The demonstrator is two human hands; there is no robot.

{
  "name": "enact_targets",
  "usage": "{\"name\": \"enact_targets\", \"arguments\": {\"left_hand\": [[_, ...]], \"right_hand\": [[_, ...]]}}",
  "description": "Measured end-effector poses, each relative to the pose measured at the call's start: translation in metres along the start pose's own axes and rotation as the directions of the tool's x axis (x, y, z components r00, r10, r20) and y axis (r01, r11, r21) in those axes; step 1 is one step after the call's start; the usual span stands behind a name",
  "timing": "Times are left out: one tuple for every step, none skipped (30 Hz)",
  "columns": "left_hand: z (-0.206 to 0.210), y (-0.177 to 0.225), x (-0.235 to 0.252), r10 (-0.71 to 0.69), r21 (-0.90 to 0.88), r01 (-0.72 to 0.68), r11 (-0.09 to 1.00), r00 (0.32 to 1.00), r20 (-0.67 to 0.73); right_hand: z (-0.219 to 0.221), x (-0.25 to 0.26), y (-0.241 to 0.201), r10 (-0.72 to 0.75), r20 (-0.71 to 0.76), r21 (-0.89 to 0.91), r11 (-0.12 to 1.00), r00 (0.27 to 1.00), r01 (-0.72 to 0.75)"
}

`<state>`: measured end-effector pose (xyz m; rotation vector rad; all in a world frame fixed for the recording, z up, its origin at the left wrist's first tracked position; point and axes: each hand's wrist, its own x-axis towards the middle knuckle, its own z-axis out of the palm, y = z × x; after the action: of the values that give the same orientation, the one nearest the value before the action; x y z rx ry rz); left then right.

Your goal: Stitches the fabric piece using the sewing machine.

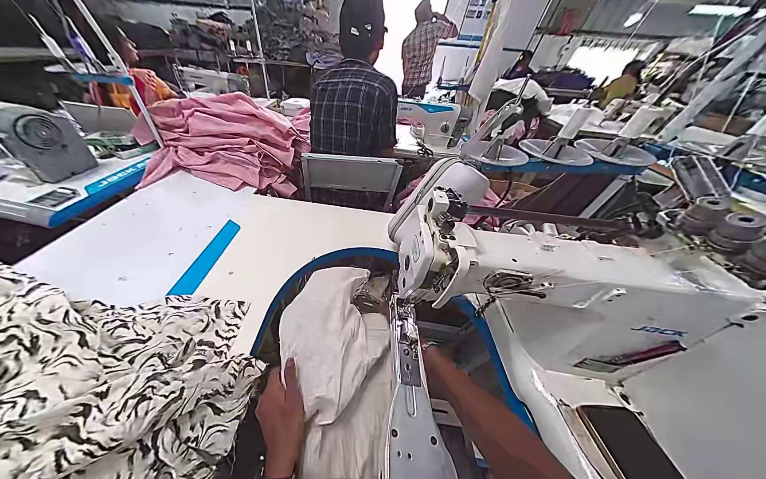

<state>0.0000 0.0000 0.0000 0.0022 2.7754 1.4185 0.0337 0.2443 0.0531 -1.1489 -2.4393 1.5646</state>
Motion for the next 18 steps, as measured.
{"name": "enact_targets", "arguments": {"left_hand": [[0.0, -0.011, -0.003, -0.093, 0.018, 0.091, 0.996, 0.987, 0.127], [-0.002, -0.021, -0.008, -0.183, 0.053, 0.175, 0.983, 0.951, 0.251], [-0.001, -0.032, -0.015, -0.244, 0.086, 0.228, 0.97, 0.898, 0.365], [0.0, -0.042, -0.025, -0.272, 0.12, 0.245, 0.962, 0.835, 0.479], [0.002, -0.052, -0.033, -0.274, 0.158, 0.224, 0.962, 0.76, 0.59], [0.006, -0.058, -0.036, -0.264, 0.196, 0.176, 0.965, 0.676, 0.688], [0.011, -0.057, -0.035, -0.253, 0.235, 0.111, 0.966, 0.606, 0.754], [0.014, -0.051, -0.031, -0.229, 0.251, 0.043, 0.967, 0.576, 0.785], [0.015, -0.039, -0.023, -0.178, 0.226, -0.011, 0.974, 0.581, 0.794], [0.014, -0.019, -0.013, -0.084, 0.133, -0.037, 0.99, 0.607, 0.79], [0.009, 0.01, -0.007, 0.034, -0.022, -0.027, 0.999, 0.629, 0.776], [0.002, 0.04, -0.007, 0.152, -0.212, 0.02, 0.977, 0.631, 0.761], [-0.008, 0.068, -0.016, 0.236, -0.371, 0.129, 0.92, 0.573, 0.784], [-0.019, 0.091, -0.028, 0.298, -0.447, 0.277, 0.85, 0.445, 0.844], [-0.024, 0.105, -0.041, 0.367, -0.463, 0.405, 0.789, 0.293, 0.883], [-0.024, 0.107, -0.05, 0.421, -0.447, 0.483, 0.753, 0.168, 0.891], [-0.019, 0.103, -0.055, 0.449, -0.452, 0.489, 0.746, 0.133, 0.884], [-0.011, 0.1, -0.056, 0.448, -0.499, 0.41, 0.764, 0.219, 0.867]], "right_hand": [[-0.025, 0.011, 0.026, -0.05, 0.067, -0.305, 0.95, 0.997, 0.068], [-0.044, 0.01, 0.04, 0.012, 0.156, -0.6, 0.796, 0.988, 0.085], [-0.059, -0.006, 0.053, 0.137, 0.216, -0.765, 0.639, 0.967, 0.081], [-0.069, -0.031, 0.065, 0.284, 0.26, -0.846, 0.528, 0.923, 0.076], [-0.073, -0.06, 0.076, 0.4, 0.283, -0.888, 0.453, 0.872, 0.081], [-0.077, -0.083, 0.083, 0.468, 0.29, -0.904, 0.419, 0.835, 0.079], [-0.082, -0.1, 0.083, 0.478, 0.281, -0.905, 0.42, 0.832, 0.064], [-0.085, -0.109, 0.078, 0.429, 0.252, -0.882, 0.47, 0.868, 0.024], [-0.086, -0.115, 0.069, 0.302, 0.205, -0.822, 0.569, 0.931, -0.003], [-0.081, -0.121, 0.056, 0.101, 0.14, -0.734, 0.678, 0.985, 0.035], [-0.072, -0.129, 0.04, -0.133, 0.059, -0.628, 0.765, 0.989, 0.141], [-0.056, -0.14, 0.034, -0.391, -0.012, -0.567, 0.761, 0.92, 0.316], [-0.04, -0.151, 0.038, -0.619, -0.049, -0.556, 0.669, 0.784, 0.494], [-0.029, -0.16, 0.047, -0.791, -0.048, -0.582, 0.519, 0.61, 0.627], [-0.026, -0.162, 0.055, -0.897, -0.022, -0.621, 0.358, 0.441, 0.697], [-0.027, -0.163, 0.063, -0.945, 0.017, -0.648, 0.238, 0.326, 0.724], [-0.029, -0.163, 0.07, -0.961, 0.046, -0.654, 0.179, 0.274, 0.735], [-0.03, -0.161, 0.073, -0.962, 0.06, -0.654, 0.163, 0.265, 0.738]]}}
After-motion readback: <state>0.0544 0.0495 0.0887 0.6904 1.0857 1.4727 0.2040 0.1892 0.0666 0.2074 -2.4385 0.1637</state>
